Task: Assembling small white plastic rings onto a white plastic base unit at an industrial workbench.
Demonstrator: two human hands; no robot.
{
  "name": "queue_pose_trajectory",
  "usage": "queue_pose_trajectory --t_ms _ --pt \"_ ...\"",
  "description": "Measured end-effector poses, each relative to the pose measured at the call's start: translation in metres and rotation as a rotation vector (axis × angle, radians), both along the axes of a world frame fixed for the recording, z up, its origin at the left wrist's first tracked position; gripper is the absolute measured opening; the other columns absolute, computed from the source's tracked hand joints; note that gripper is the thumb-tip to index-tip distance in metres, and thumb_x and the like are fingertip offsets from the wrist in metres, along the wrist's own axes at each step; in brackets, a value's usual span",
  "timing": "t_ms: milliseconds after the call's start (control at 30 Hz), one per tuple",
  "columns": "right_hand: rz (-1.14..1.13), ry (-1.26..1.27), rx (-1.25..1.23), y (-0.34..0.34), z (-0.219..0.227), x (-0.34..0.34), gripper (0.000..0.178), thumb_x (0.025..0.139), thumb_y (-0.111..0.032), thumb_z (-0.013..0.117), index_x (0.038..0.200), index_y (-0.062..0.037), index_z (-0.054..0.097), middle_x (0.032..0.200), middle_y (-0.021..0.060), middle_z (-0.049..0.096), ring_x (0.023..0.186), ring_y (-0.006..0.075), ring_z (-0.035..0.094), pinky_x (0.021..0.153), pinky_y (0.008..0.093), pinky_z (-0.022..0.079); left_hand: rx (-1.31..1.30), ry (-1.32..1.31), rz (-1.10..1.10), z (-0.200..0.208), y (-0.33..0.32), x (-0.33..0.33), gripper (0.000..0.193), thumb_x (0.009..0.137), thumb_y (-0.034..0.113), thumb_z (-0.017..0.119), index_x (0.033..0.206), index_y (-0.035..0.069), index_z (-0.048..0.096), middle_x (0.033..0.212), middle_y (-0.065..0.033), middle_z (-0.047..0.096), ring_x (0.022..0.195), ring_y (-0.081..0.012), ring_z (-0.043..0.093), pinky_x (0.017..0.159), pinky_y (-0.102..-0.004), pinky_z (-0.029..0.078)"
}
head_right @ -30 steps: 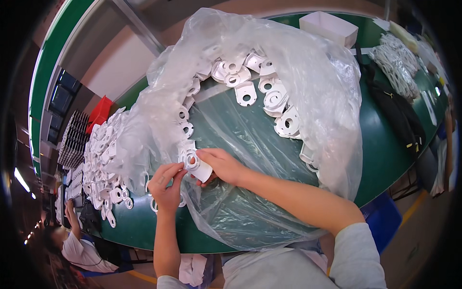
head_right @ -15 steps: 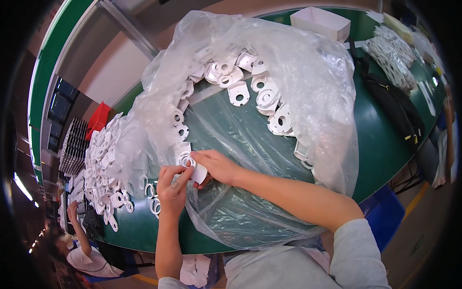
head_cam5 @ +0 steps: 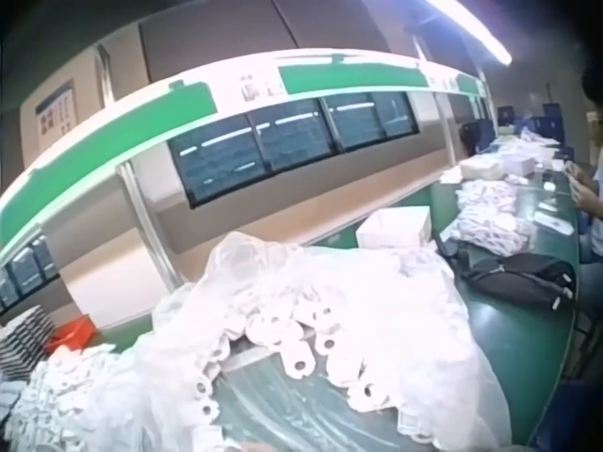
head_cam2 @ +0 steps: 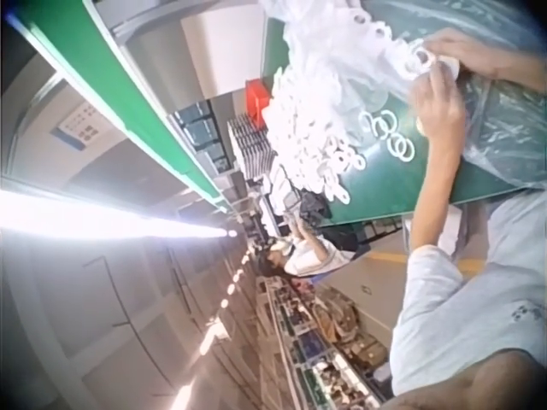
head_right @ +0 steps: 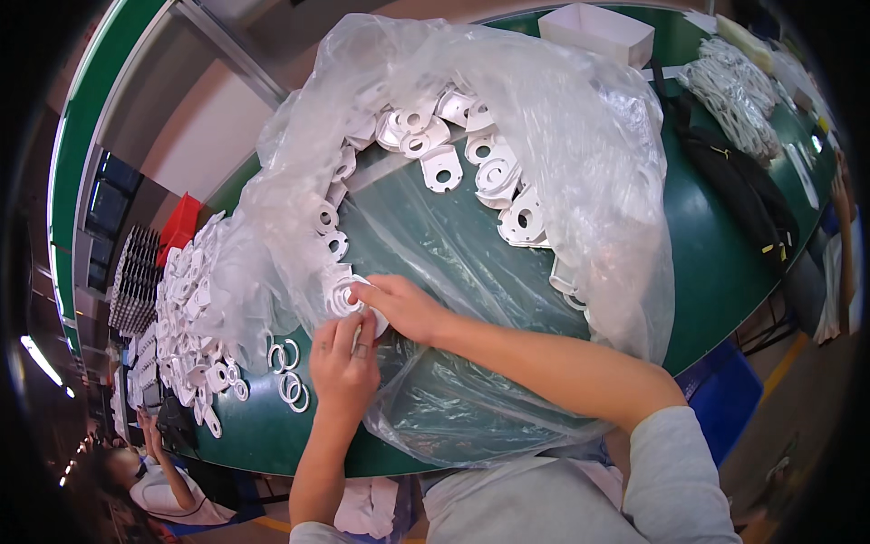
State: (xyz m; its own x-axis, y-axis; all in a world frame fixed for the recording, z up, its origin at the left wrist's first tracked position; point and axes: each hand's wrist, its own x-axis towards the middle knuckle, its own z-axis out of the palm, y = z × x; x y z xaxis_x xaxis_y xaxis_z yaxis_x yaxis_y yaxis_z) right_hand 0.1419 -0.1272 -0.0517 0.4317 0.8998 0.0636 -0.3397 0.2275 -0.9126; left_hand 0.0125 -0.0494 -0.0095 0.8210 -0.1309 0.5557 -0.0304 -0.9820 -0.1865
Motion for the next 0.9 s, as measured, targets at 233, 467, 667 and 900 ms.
queue_pose_trajectory --t_ms 233,467,667,900 --pt "0.01 0.1 0.034 0.001 -0.001 0.0 0.028 0.095 -0.025 0.049 0.095 0.001 0.06 0.087 0.0041 0.061 0.08 0.0073 0.056 0.069 0.0247 0.048 -0.482 -0.052 -0.047 -0.01 0.007 -0.002 0.043 0.068 -0.014 0.06 0.108 0.003 0.064 0.098 -0.0115 0.057 0.08 -0.0254 0.06 0.063 -0.0325 0.051" --pt "0.144 0.105 0.03 -0.002 0.005 0.001 0.027 0.098 -0.024 0.044 0.105 -0.0013 0.057 0.085 0.0048 0.063 0.072 0.01 0.06 0.065 0.0243 0.049 -0.542 -0.17 -0.041 -0.004 0.017 -0.007 0.037 0.07 -0.013 0.063 0.103 0.004 0.066 0.09 -0.0098 0.059 0.073 -0.0203 0.058 0.057 -0.0268 0.046" --pt "0.129 0.103 0.059 0.0 0.005 -0.002 0.029 0.099 -0.026 0.042 0.094 -0.0009 0.057 0.073 0.0066 0.061 0.058 0.0135 0.06 0.054 0.0253 0.048 -0.462 -0.204 -0.044 0.005 0.021 0.002 0.032 0.065 -0.009 0.07 0.095 0.004 0.069 0.084 -0.0074 0.062 0.072 -0.0212 0.054 0.061 -0.0283 0.043" --pt "0.118 0.12 0.048 0.001 0.007 -0.004 0.031 0.099 -0.027 0.042 0.09 -0.001 0.057 0.072 0.0061 0.06 0.058 0.0127 0.06 0.053 0.0247 0.047 -0.47 -0.181 -0.045 0.002 0.02 -0.001 0.03 0.067 -0.009 0.069 0.094 0.003 0.069 0.08 -0.0068 0.062 0.072 -0.0227 0.054 0.064 -0.0302 0.044"
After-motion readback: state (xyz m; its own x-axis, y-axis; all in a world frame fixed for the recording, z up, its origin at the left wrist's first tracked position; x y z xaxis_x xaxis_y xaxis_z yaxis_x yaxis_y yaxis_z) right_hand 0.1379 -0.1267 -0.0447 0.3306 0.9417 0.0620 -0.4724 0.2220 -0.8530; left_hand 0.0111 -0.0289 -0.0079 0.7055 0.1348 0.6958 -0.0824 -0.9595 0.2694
